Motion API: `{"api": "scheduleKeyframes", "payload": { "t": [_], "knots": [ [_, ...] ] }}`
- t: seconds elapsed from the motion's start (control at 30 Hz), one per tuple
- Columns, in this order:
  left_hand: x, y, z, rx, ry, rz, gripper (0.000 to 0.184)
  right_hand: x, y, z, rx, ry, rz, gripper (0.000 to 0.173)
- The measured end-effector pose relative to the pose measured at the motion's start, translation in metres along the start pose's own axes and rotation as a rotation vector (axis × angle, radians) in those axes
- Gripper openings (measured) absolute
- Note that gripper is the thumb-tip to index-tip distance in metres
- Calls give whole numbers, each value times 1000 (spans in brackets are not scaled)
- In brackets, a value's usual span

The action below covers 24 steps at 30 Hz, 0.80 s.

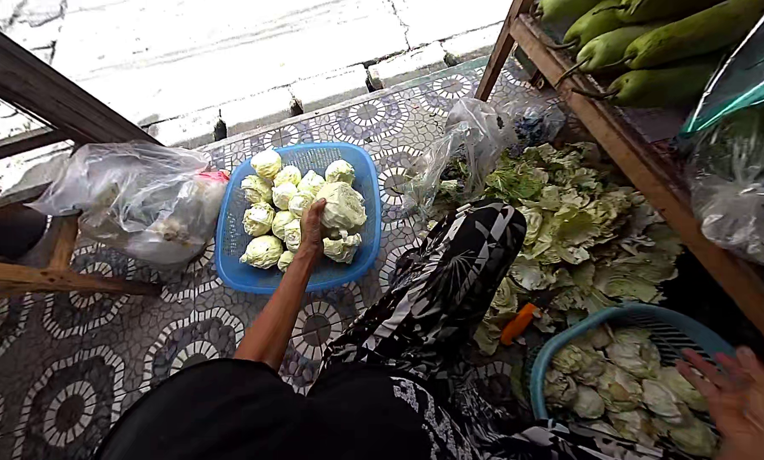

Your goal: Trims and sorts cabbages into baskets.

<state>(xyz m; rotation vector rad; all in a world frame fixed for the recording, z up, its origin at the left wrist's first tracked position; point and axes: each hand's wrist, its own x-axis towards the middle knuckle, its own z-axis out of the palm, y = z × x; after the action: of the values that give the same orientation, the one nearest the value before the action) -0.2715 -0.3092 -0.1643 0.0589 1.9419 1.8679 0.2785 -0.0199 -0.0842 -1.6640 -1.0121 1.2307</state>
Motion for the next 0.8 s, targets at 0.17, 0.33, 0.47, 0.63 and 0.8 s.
{"api": "scheduleKeyframes", "payload": {
  "t": [0.17, 0.33, 0.47, 0.63, 0.8],
  "knots": [
    [45, -16, -66, 204, 253, -63, 67, -24, 6, 54, -261, -195, -13, 70],
    [65, 23, -136, 592, 465, 21, 82, -21, 18, 41, -299, -187, 65, 61],
    [65, 34, -121, 938, 472, 116, 110, -22, 22, 43, -345, -190, 75, 60],
    [38, -1, 68, 1007, -45, 595, 75, -26, 40, 76, -406, -313, 65, 59],
    [-2, -54, 239, 796, -685, 956, 43, -34, 56, 71, -548, -352, 39, 64]
  ]
}}
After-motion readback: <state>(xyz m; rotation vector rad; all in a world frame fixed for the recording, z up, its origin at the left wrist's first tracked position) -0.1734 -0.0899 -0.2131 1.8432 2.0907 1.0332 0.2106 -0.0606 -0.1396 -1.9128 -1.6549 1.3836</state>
